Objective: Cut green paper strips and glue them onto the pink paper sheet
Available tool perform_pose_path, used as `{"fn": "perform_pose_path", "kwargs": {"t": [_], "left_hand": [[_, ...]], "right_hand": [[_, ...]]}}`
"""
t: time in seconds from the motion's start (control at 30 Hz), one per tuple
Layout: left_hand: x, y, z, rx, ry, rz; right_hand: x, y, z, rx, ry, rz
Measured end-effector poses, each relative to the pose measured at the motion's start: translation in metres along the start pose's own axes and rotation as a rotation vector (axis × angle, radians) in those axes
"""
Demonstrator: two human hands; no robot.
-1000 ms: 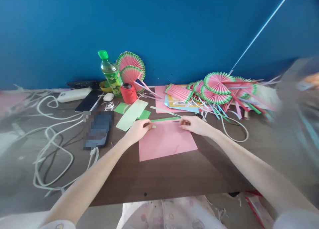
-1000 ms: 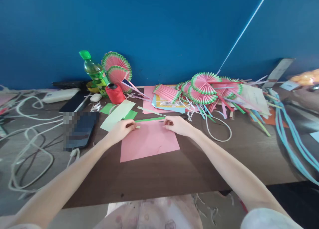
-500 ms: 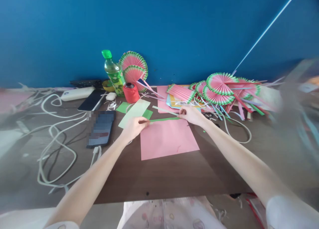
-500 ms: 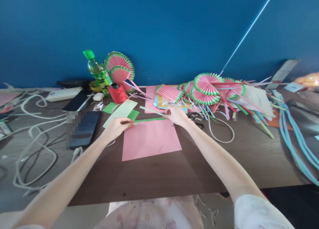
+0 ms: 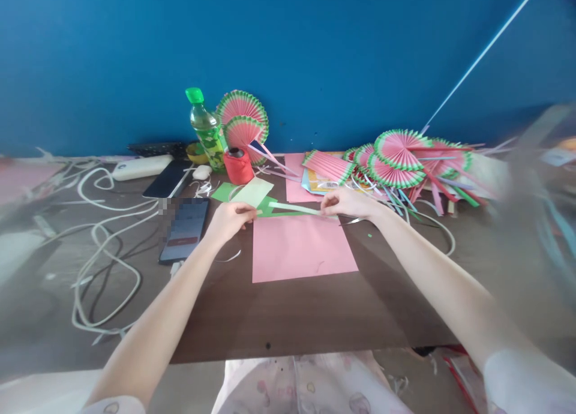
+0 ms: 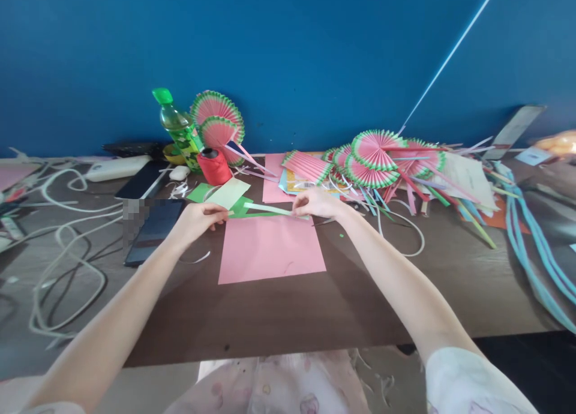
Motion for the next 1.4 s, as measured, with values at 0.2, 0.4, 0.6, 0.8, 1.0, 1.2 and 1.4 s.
{"fn": "perform_pose_path", "kwargs": {"t": [0.2,0.4,0.6,0.8,1.0,1.2,1.4], "left_hand": [[0.002,0.0,0.004,0.02,0.02,0.041],[0.001,-0.001,0.004,0.074,0.032,0.066],[0.004,-0.002,0.008,0.069,0.032,0.072],[0.001,0.001,0.003,0.112,0.094,0.081],[0.002,0.009,0.003,0.168,0.12,0.113],[0.002,0.016,0.004,0.19,0.162,0.117],[0.001,0.02,0.005,0.207,0.194,0.083]], "right_hand": [[0.008,0.02,-0.009,-0.202,0.027,0.094],[0.012,0.014,-0.02,-0.274,0.037,0.179],[0.013,0.009,-0.017,-0.292,0.035,0.125],[0.013,0.011,-0.025,-0.261,0.041,0.11],[0.012,0.011,-0.029,-0.244,0.049,0.115],[0.013,0.011,-0.034,-0.241,0.067,0.118],[0.014,0.012,-0.033,-0.226,0.053,0.128]]}}
Point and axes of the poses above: each hand's wrist, its own x-axis towards the middle knuckle, its own y-axis out of the palm, z = x × y, the point moved 6 cm from there along x, towards the middle knuckle, and after that the axes turned 3 degrees about -y, right-handed, at the moved point
